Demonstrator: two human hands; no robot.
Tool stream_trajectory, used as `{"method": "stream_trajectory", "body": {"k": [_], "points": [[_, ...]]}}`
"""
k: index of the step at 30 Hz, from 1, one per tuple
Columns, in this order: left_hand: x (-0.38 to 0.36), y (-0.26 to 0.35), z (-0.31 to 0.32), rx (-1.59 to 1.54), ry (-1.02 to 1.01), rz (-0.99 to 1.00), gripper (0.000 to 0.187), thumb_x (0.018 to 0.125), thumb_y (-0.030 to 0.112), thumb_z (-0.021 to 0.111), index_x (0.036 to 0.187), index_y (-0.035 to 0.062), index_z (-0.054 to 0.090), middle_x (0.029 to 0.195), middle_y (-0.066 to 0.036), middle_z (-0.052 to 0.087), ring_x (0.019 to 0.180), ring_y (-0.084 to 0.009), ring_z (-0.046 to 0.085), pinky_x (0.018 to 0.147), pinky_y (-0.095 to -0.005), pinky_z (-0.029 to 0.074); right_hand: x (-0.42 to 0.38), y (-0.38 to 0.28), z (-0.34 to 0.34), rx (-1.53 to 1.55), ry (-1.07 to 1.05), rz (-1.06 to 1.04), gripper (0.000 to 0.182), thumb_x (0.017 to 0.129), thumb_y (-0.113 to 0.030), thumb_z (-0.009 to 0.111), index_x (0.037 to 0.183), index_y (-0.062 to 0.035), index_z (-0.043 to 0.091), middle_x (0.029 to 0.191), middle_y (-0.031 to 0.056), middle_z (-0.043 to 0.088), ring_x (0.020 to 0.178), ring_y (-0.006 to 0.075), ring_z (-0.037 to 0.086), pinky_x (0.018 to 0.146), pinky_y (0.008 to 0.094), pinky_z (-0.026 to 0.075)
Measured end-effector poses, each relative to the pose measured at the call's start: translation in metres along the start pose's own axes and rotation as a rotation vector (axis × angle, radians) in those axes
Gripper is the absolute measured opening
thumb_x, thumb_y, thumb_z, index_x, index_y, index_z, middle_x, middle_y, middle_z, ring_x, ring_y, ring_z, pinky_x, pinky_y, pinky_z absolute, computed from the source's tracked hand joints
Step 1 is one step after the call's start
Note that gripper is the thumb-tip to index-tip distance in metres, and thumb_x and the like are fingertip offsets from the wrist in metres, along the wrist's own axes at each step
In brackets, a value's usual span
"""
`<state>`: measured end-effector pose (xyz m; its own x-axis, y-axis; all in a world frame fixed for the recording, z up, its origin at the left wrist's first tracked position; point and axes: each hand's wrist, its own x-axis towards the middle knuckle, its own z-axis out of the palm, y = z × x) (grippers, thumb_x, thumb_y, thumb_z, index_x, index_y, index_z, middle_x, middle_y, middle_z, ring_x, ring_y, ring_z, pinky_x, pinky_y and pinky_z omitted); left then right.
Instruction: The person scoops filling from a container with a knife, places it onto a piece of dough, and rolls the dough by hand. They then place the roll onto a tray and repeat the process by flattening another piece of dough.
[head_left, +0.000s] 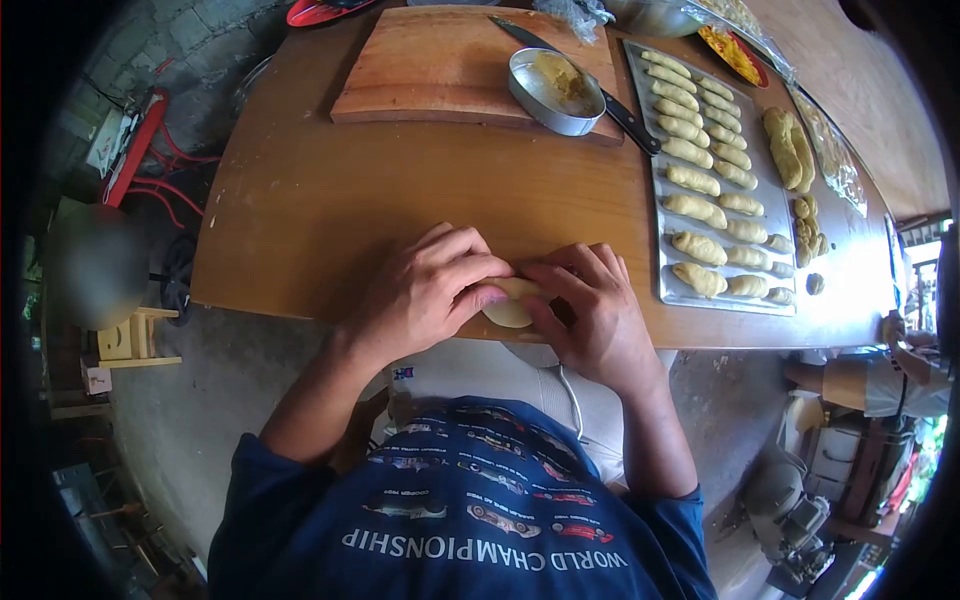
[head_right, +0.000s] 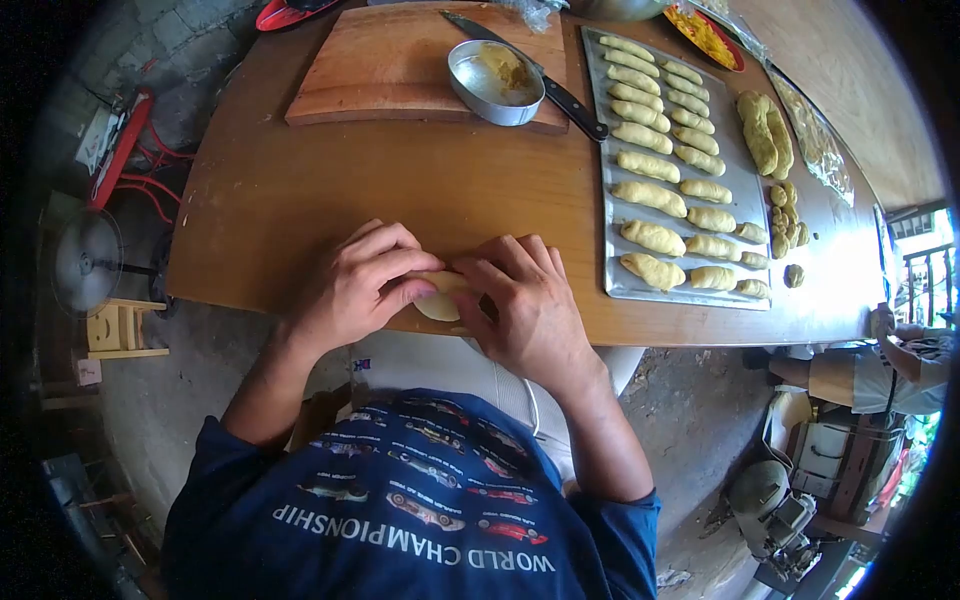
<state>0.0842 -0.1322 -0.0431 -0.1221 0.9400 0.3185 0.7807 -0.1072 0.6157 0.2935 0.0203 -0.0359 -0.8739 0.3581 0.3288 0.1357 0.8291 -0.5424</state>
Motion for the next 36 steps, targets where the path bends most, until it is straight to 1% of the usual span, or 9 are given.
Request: {"method": "stream_trajectory", "body": {"k": [6,8,11,15,17,21,27,29,36], "points": [[-0.0013,0.0023,-0.0006,-0.006,0.013,-0.011,0.024,0.094,0.011,0.090,0.116,0.0053,0.083,0.109,-0.009,0.073,0.105,-0.0325,0.070,0.093,-0.0458,0.059,-0.0002,0.0056,0.0054,-0.043,-0.029,-0.030,0.028,0.095,-0.019,0.088,0.122,-0.0130,0.084,0.111,0.0076,0.071,0.107,0.0316,0.066,0.096,0.0458,0.051],[-0.0021,0.0051,-0.0025,0.012,-0.002,-0.045,0.024,0.098,0.019,0.089,0.118,0.0072,0.082,0.110,-0.010,0.073,0.109,-0.0322,0.072,0.098,-0.0472,0.060,0.0003,0.0072,0.0053,-0.039,-0.028,-0.038,0.028,0.095,-0.019,0.088,0.122,-0.0130,0.084,0.111,0.0077,0.071,0.107,0.0316,0.066,0.096,0.0457,0.051],[-0.0035,0.0013,-0.0029,0.041,-0.052,-0.028,0.026,0.098,0.020,0.089,0.119,0.0074,0.080,0.112,-0.010,0.072,0.110,-0.0323,0.072,0.099,-0.0474,0.060,-0.0018,0.0074,0.0050,-0.026,-0.033,-0.046,0.028,0.095,-0.020,0.088,0.121,-0.0130,0.083,0.111,0.0077,0.071,0.108,0.0317,0.066,0.096,0.0455,0.051],[-0.0050,0.0011,0.0021,0.046,-0.023,-0.008,0.028,0.097,0.019,0.089,0.120,0.0077,0.079,0.114,-0.010,0.072,0.111,-0.0322,0.072,0.100,-0.0476,0.059,-0.0004,0.0048,0.0021,-0.006,-0.033,-0.043,0.028,0.095,-0.022,0.090,0.121,-0.0132,0.082,0.112,0.0073,0.070,0.108,0.0318,0.066,0.097,0.0453,0.051],[-0.0060,0.0015,0.0020,0.026,-0.021,-0.010,0.030,0.093,0.013,0.091,0.120,0.0066,0.078,0.118,-0.010,0.071,0.111,-0.0341,0.069,0.099,-0.0480,0.058,-0.0011,0.0058,0.0045,-0.021,-0.030,-0.050,0.029,0.095,-0.023,0.090,0.121,-0.0132,0.082,0.111,0.0073,0.070,0.108,0.0317,0.066,0.097,0.0452,0.051],[-0.0073,0.0012,0.0015,0.027,-0.036,-0.020,0.032,0.093,0.013,0.091,0.122,0.0068,0.078,0.120,-0.010,0.070,0.113,-0.0339,0.068,0.100,-0.0480,0.057,-0.0013,0.0066,0.0040,-0.033,-0.041,-0.050,0.031,0.095,-0.025,0.091,0.122,-0.0132,0.082,0.111,0.0072,0.070,0.108,0.0312,0.065,0.097,0.0454,0.051],[-0.0072,-0.0001,-0.0003,0.003,-0.063,-0.018,0.034,0.095,0.018,0.090,0.124,0.0075,0.077,0.122,-0.010,0.069,0.118,-0.0350,0.067,0.106,-0.0496,0.056,-0.0025,0.0084,0.0048,-0.029,-0.033,-0.054,0.034,0.094,-0.028,0.092,0.122,-0.0134,0.082,0.111,0.0068,0.070,0.109,0.0318,0.065,0.097,0.0458,0.050],[-0.0077,0.0016,-0.0007,0.041,-0.075,-0.021,0.035,0.096,0.022,0.089,0.126,0.0082,0.076,0.125,-0.010,0.068,0.123,-0.0351,0.067,0.109,-0.0499,0.055,-0.0016,0.0040,0.0043,-0.037,-0.033,-0.051,0.034,0.094,-0.028,0.092,0.123,-0.0133,0.082,0.112,0.0072,0.069,0.109,0.0322,0.065,0.097,0.0460,0.050],[-0.0061,0.0007,-0.0020,0.016,-0.109,-0.042,0.038,0.096,0.023,0.089,0.128,0.0090,0.076,0.128,-0.010,0.067,0.128,-0.0349,0.066,0.111,-0.0497,0.054,-0.0019,0.0049,0.0044,-0.053,-0.036,-0.060,0.036,0.095,-0.031,0.092,0.124,-0.0130,0.081,0.114,0.0088,0.069,0.110,0.0330,0.064,0.098,0.0473,0.050]]}}
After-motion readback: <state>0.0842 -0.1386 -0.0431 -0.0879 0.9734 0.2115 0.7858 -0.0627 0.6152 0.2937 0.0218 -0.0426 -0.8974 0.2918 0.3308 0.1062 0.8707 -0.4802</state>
